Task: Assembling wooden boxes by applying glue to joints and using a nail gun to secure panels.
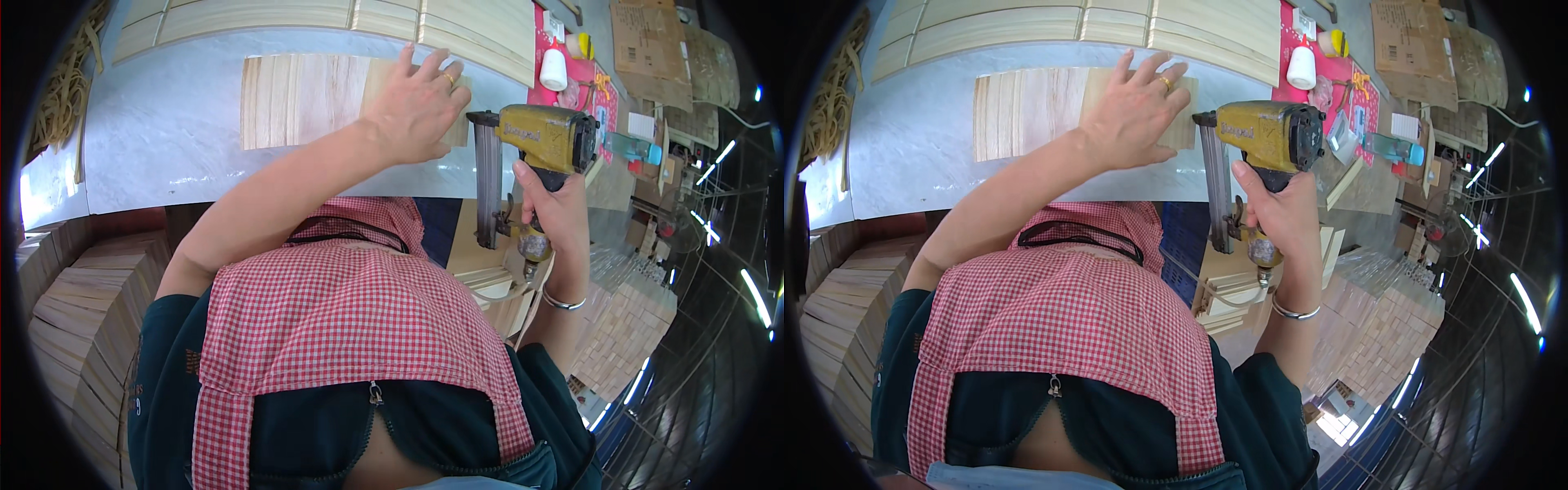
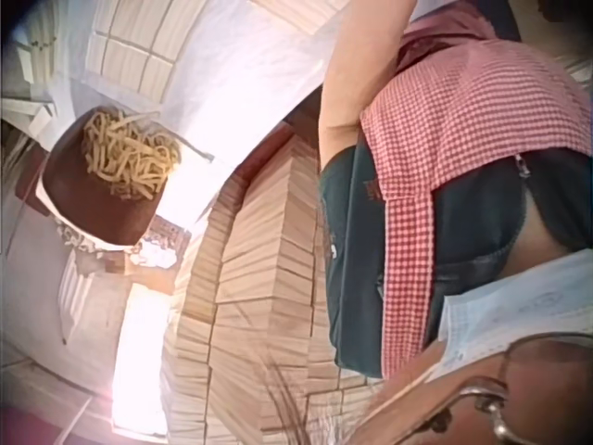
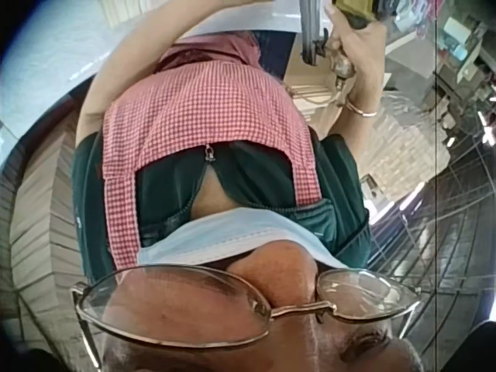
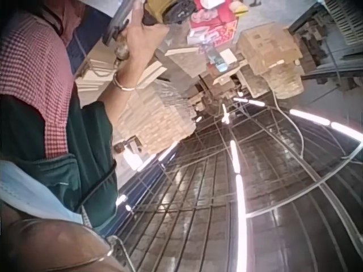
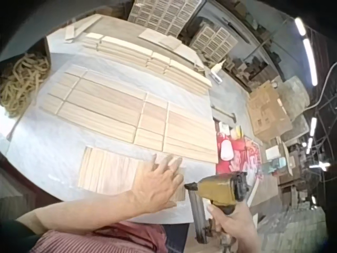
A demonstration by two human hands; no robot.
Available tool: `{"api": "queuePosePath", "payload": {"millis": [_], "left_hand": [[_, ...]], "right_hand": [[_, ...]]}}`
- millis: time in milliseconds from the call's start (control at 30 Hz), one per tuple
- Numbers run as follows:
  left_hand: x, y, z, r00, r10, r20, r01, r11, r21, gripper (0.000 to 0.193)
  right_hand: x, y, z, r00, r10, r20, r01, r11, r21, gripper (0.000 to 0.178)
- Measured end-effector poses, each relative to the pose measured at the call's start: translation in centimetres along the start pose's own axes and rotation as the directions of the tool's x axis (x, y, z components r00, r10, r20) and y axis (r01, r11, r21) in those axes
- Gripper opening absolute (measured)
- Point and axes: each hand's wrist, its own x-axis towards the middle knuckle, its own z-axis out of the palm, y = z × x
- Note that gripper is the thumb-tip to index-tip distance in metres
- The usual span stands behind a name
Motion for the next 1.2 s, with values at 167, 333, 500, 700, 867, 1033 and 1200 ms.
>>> {"api": "queuePosePath", "payload": {"millis": [167,333,500,700,867,1033,1200], "left_hand": [[-0.9,-0.2,-0.9,0.998,-0.055,0.000,0.055,0.998,0.039,0.065],[-0.9,-0.4,-1.5,0.989,-0.105,0.103,0.108,0.994,-0.018,0.065],[-0.8,-0.4,-1.5,0.986,-0.116,0.117,0.120,0.992,-0.035,0.064],[-0.9,-0.5,-1.4,0.988,-0.113,0.104,0.118,0.992,-0.046,0.062],[-0.8,-0.4,-1.7,0.988,-0.109,0.111,0.115,0.992,-0.048,0.061],[-0.6,-0.3,-1.8,0.987,-0.103,0.122,0.110,0.993,-0.047,0.062],[-0.9,-0.5,-1.6,0.990,-0.098,0.103,0.103,0.993,-0.050,0.065]], "right_hand": [[1.8,-1.4,-0.3,1.000,-0.031,0.003,0.031,0.997,-0.070,0.025],[3.8,-2.2,-0.1,0.998,-0.068,0.001,0.068,0.992,-0.103,0.027],[4.3,-2.5,-0.1,0.998,-0.058,0.015,0.059,0.988,-0.141,0.028],[4.3,-2.7,0.0,0.998,-0.051,0.024,0.054,0.988,-0.148,0.028],[4.0,-2.2,0.3,0.999,-0.033,0.004,0.033,0.997,-0.076,0.028],[3.4,-2.0,1.3,0.998,0.027,-0.050,-0.027,1.000,-0.008,0.027],[3.8,-2.3,1.0,0.998,0.035,-0.045,-0.038,0.997,-0.068,0.026]]}}
